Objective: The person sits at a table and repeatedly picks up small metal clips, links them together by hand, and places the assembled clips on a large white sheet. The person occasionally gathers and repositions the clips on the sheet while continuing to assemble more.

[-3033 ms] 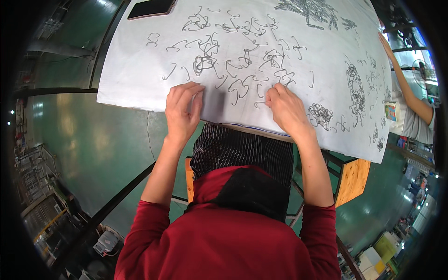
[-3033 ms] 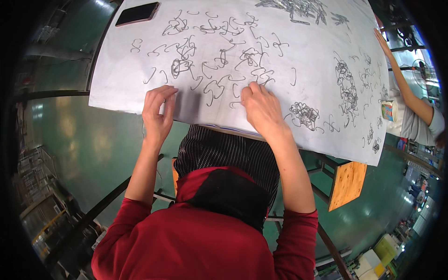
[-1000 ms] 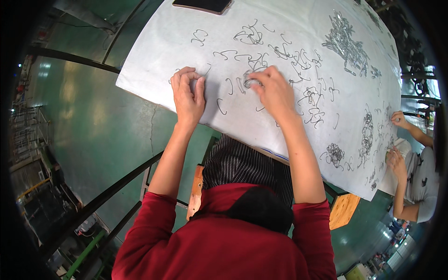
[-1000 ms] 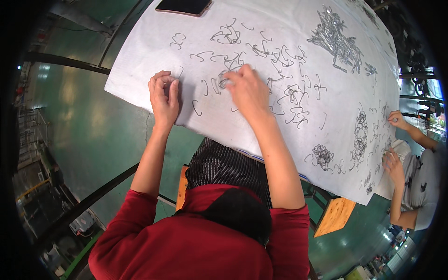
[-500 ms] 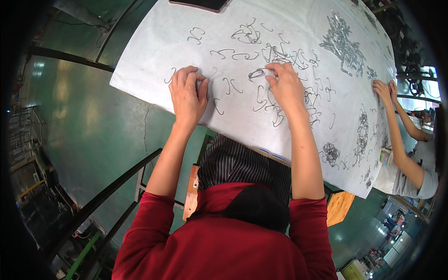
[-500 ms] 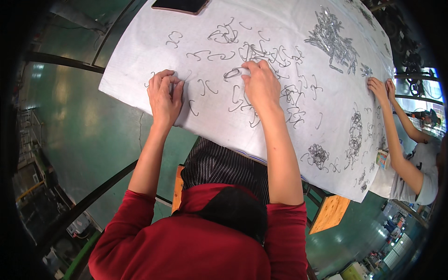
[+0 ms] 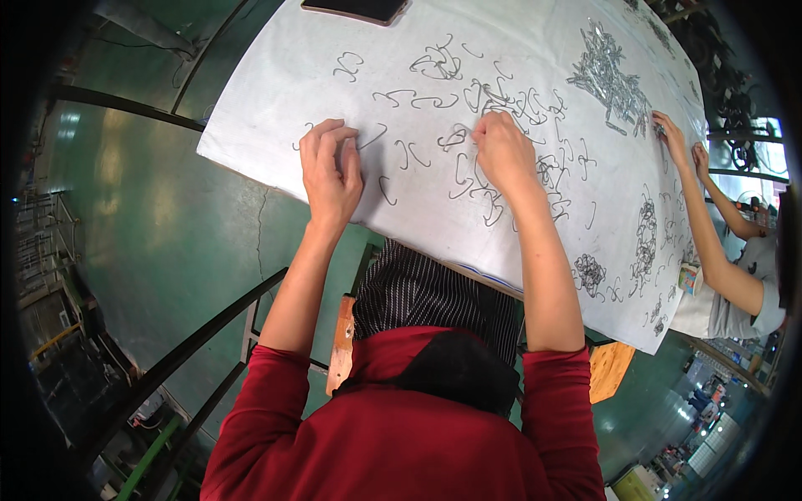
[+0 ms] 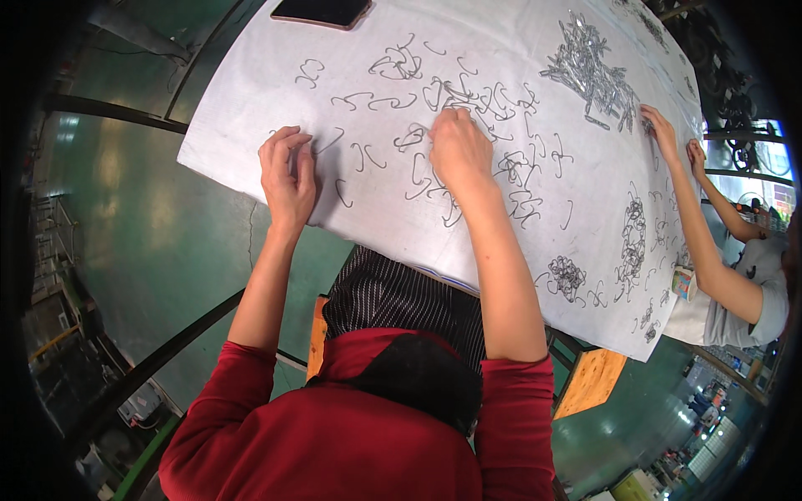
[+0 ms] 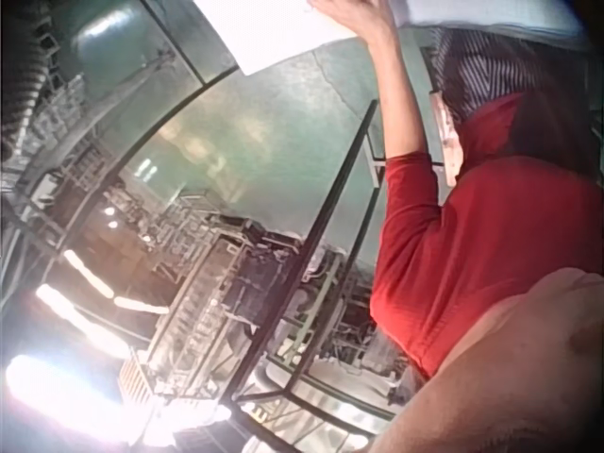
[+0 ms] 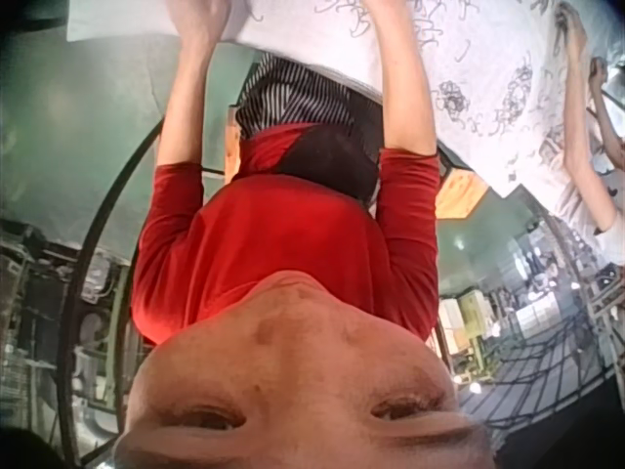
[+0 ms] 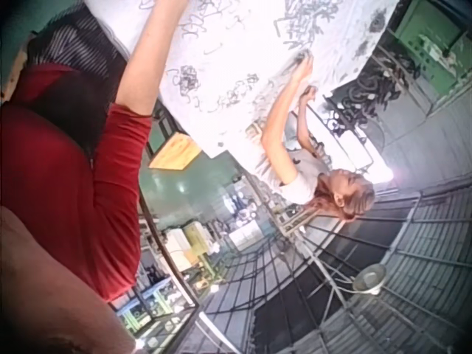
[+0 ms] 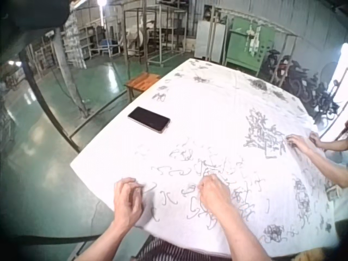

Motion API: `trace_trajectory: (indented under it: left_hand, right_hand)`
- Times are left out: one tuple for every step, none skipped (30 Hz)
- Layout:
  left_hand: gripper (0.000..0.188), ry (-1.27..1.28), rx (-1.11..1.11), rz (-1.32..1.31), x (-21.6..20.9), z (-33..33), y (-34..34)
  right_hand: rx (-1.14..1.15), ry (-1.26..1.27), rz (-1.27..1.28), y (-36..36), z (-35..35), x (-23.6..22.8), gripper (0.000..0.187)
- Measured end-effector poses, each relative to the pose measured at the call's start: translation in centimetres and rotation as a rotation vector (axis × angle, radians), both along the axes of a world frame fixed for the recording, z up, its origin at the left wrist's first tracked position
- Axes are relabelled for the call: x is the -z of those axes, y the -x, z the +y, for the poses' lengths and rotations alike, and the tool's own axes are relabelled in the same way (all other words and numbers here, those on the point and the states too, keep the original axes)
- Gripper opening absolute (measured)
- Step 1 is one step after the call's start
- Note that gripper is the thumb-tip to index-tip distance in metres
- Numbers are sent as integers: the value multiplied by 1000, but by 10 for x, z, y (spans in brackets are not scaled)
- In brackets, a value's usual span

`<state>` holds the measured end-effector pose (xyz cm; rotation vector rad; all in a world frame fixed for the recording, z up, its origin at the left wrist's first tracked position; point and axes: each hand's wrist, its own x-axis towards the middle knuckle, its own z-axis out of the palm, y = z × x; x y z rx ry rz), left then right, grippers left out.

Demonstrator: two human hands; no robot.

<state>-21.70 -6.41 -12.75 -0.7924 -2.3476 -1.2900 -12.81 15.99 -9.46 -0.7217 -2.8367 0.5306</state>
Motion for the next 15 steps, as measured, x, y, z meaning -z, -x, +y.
trace_trajectory:
  left_hand:
    - [15, -35, -4, 2, -1, -1, 0]
    - [15, -71, -9, 4, -3, -2, -1]
    - [16, -105, -15, 8, -5, -3, -1]
    - [18, -129, -13, -20, -5, -5, -2]
    - [20, -153, -11, -46, -5, -7, -3]
    - [22, -181, -3, -74, -5, -7, -4]
    - [25, -220, 56, -216, -8, -7, -7]
    - [28, -259, 115, -358, -12, -7, -11]
    - [32, -299, 176, -500, -14, -7, -12]
    - [34, -414, 231, -620, -12, -7, -12]
    - [31, -413, 249, -716, -12, -10, -10]
    - [29, -414, 272, -812, -13, -14, -6]
    - [26, -414, 296, -908, -13, -18, -2]
    - [23, -383, 230, -880, -14, -22, 2]
    - [21, -352, 162, -848, -16, -25, 7]
  right_hand:
    - [12, -26, 78, -1, -1, 2, 10]
    - [45, 11, 143, -2, -2, 2, 10]
    - [76, 50, 208, -2, -7, -4, 9]
    - [107, 89, 273, -2, -12, -7, 9]
    - [53, 155, 326, 0, -22, -8, 8]
    - [5, 217, 380, 3, -34, -9, 8]
    - [-42, 280, 430, 6, -47, -9, 9]
    - [-92, 358, 402, 10, -58, -10, 10]
    - [-142, 434, 373, 13, -68, -13, 11]
    - [-188, 472, 350, 15, -77, -16, 11]
    - [-234, 509, 327, 16, -86, -20, 12]
    - [-277, 541, 304, 17, -89, -22, 12]
    - [-254, 564, 306, 18, -88, -22, 13]
    - [-230, 588, 308, 19, -87, -20, 13]
    - [-209, 613, 312, 20, -85, -18, 14]
